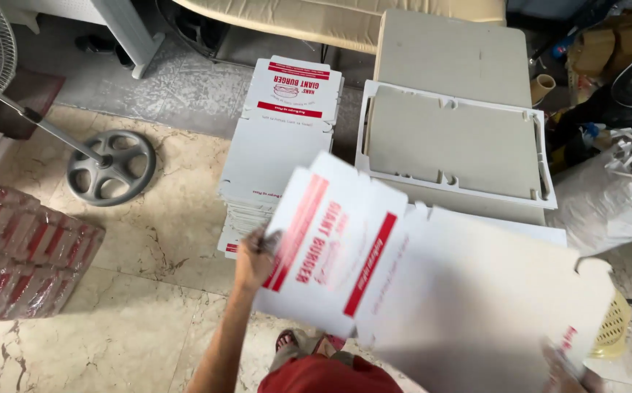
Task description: Stripping waste material from die-cut cardboard sheets and folding them into burger boxes before stacking them.
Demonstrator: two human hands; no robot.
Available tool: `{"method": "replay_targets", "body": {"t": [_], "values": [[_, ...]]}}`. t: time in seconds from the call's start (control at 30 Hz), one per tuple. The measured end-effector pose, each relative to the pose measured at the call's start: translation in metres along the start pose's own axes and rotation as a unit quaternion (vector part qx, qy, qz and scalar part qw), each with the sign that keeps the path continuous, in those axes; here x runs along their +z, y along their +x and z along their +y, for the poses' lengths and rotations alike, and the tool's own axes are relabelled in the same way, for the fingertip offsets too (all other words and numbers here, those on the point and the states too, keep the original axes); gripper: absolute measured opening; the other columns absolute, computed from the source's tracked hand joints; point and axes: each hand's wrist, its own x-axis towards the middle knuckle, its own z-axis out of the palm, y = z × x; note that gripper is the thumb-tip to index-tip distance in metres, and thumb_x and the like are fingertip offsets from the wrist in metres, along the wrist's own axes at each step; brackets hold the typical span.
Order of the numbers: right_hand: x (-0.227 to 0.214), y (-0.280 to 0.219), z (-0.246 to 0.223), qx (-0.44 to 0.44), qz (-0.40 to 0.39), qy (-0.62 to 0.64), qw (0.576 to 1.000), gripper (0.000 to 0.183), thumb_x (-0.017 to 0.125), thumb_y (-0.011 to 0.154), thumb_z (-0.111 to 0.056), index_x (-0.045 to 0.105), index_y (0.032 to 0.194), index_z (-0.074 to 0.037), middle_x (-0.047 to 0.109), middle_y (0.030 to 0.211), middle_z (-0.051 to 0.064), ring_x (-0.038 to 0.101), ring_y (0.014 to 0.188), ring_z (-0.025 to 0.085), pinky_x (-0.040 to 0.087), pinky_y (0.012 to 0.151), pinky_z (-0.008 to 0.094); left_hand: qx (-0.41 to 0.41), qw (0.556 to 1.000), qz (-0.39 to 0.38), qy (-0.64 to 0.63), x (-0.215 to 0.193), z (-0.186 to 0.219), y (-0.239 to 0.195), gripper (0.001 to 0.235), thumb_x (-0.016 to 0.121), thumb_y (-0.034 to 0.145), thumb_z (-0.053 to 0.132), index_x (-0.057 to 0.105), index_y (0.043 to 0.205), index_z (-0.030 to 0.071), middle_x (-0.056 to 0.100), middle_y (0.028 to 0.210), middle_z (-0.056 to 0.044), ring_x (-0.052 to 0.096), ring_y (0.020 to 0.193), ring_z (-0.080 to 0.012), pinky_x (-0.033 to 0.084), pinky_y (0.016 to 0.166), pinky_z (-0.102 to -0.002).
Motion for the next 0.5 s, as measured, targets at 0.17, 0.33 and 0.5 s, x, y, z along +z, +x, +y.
{"method": "replay_targets", "body": {"t": [0.17,0.33,0.5], "values": [[0.222,-0.011,-0.071,0.013,-0.053,-0.029,0.998,0.027,0.075,0.084,-0.002,0.074,0.110,0.007,0.072,0.104,0.023,0.064,0.099,0.025,0.048,0.082,0.035,0.071,0.996,-0.030,-0.047,0.049,0.106,0.018,0.040,0.045,0.090,0.003,0.066,0.123,-0.002,0.069,0.133,-0.013,0.069,0.102,-0.0313,0.058,0.088,-0.030],[0.345,-0.007,0.019,-0.333,-0.322,-0.342,0.818,0.079,0.080,0.070,0.005,0.059,0.143,-0.017,0.054,0.151,0.011,0.051,0.140,0.029,0.036,0.123,0.040,0.444,0.578,-0.058,0.682,0.142,0.229,-0.012,0.028,0.071,0.099,0.015,0.069,0.120,-0.003,0.074,0.112,-0.015,0.071,0.094,-0.0206,0.058,0.075,-0.030],[0.553,-0.143,-0.107,0.310,-0.247,-0.013,0.918,0.018,0.074,0.090,-0.020,0.072,0.096,-0.004,0.064,0.088,0.011,0.062,0.081,0.024,0.054,0.048,0.045,0.495,0.277,-0.214,0.796,0.205,0.323,0.093,0.023,0.061,0.107,0.001,0.078,0.119,0.011,0.080,0.107,-0.014,0.057,0.043,-0.0109,0.045,0.031,-0.026]]}}
